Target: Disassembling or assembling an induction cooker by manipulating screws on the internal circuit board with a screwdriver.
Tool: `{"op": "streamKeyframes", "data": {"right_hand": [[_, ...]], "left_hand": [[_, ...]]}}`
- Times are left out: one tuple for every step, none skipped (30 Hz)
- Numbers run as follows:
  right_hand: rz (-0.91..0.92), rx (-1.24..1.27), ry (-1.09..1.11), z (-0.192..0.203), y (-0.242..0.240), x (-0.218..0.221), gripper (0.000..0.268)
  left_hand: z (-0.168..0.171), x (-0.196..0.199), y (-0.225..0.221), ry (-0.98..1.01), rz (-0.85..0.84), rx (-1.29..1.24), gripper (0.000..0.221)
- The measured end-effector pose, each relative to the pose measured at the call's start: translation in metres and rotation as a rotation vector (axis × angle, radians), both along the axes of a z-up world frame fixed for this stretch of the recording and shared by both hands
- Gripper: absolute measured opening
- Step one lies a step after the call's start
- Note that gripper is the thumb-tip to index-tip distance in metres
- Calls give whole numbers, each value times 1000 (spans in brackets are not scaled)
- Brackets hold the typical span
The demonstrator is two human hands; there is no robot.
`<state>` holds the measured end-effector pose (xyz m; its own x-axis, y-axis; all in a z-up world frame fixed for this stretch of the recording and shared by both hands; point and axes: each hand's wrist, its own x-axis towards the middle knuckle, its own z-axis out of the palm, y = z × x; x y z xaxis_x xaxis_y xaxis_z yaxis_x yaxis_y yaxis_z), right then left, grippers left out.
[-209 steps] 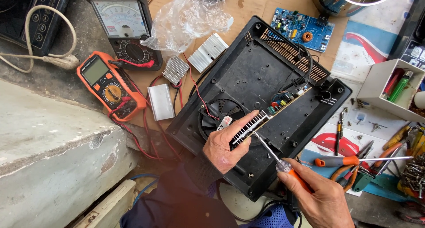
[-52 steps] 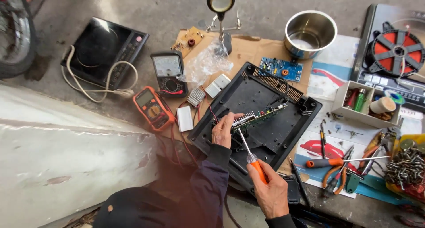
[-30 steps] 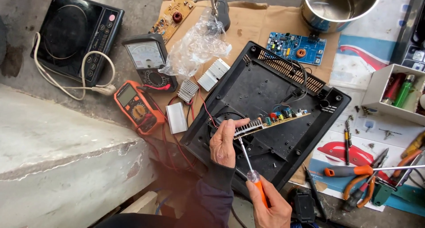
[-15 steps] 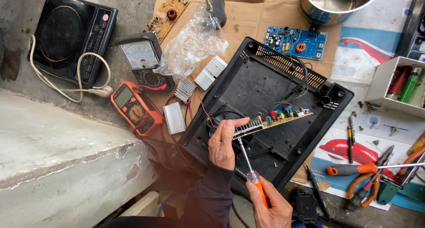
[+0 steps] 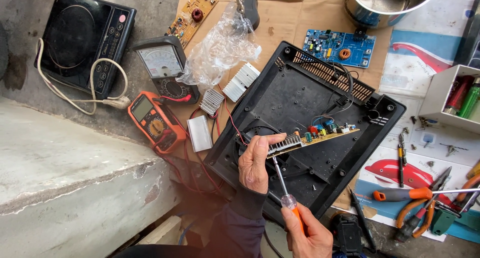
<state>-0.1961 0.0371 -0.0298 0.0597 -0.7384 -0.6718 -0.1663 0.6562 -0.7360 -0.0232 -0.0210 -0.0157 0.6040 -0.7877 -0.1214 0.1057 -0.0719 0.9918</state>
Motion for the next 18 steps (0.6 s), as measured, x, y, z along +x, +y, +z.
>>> {"op": "streamKeyframes", "data": {"right_hand": [[0,0,0,2,-2,0,31],[0,40,20,4,-4,1,31],[0,82,40,6,-6,1,31],[0,82,40,4,-5,-1,31],[-4,84,18,1,-5,-2,31],[-8,87,-5,-1,-5,-4,31],[-8,86,-5,-2,-5,-4,31],[-18,100,-3,-4,-5,-4,30],[-29,115,0,-5,-4,-5,30],[-28,116,1,-5,-4,-5,30],[-31,116,-20,-6,-5,-6,31],[-33,117,-40,-6,-5,-6,31],[-32,117,-40,-5,-6,-6,31],[-25,132,-26,-4,-7,-6,32],[-18,145,-14,-3,-9,-5,32],[-16,144,-15,-1,-10,-5,32],[0,150,-11,0,-12,-5,29],[16,157,-8,2,-13,-4,26]], "left_hand": [[0,1,0,0,0,0,45],[0,1,0,-2,-8,6,45],[0,1,1,-3,-17,13,46],[-1,1,1,-3,-17,13,46],[-1,1,1,-1,-15,7,46],[-1,1,1,2,-13,1,46],[-2,1,1,2,-12,1,46],[-2,1,0,12,-11,-2,46],[-2,1,1,23,-8,-3,46],[-3,1,1,23,-8,-2,46],[-3,1,1,22,-9,-3,46],[-3,1,1,20,-11,-4,46],[-4,1,1,20,-10,-4,46],[-6,1,1,24,-6,-12,44],[-7,1,0,27,-3,-22,43],[-4,1,-1,26,-1,-23,43],[-1,1,-1,29,1,-1,46],[2,0,-2,33,3,22,48]]}}
